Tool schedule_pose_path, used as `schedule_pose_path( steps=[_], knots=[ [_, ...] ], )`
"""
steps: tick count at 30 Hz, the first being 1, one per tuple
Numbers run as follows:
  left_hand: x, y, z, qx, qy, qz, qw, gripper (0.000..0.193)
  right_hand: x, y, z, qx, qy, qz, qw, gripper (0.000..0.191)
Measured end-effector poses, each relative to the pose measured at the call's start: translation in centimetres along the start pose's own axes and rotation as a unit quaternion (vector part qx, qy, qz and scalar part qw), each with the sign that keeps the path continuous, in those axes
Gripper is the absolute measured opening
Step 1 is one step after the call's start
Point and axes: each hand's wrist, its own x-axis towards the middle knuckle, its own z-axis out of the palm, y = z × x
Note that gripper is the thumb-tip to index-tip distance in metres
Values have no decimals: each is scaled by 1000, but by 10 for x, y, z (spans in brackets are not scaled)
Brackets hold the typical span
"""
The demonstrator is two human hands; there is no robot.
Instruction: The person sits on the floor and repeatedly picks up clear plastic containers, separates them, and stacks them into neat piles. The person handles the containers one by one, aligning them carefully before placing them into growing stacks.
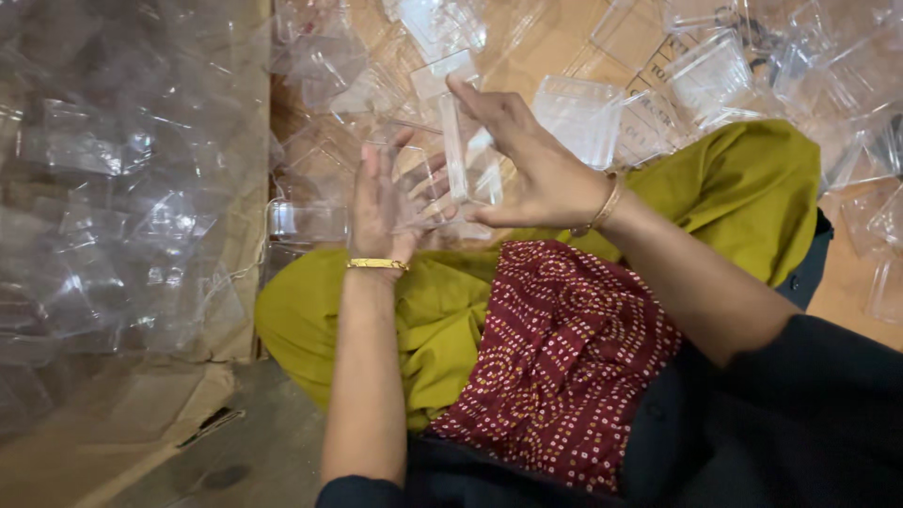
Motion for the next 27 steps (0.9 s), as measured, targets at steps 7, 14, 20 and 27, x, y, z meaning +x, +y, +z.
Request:
schedule_pose_path(
  steps=[7,14,20,27],
  knots=[
    [6,-19,3,7,-8,7,1000,82,-7,12,7,-30,9,-97,995,122],
    [7,-26,4,33,-3,6,999,84,-8,20,15,-40,12,-74,996,123],
    [5,-28,0,49,-6,-11,999,89,-10,17,10,-58,-4,-74,996,124],
    [4,-28,8,42,-24,-45,998,91,-11,19,10,-53,-22,-64,996,124]
  ],
)
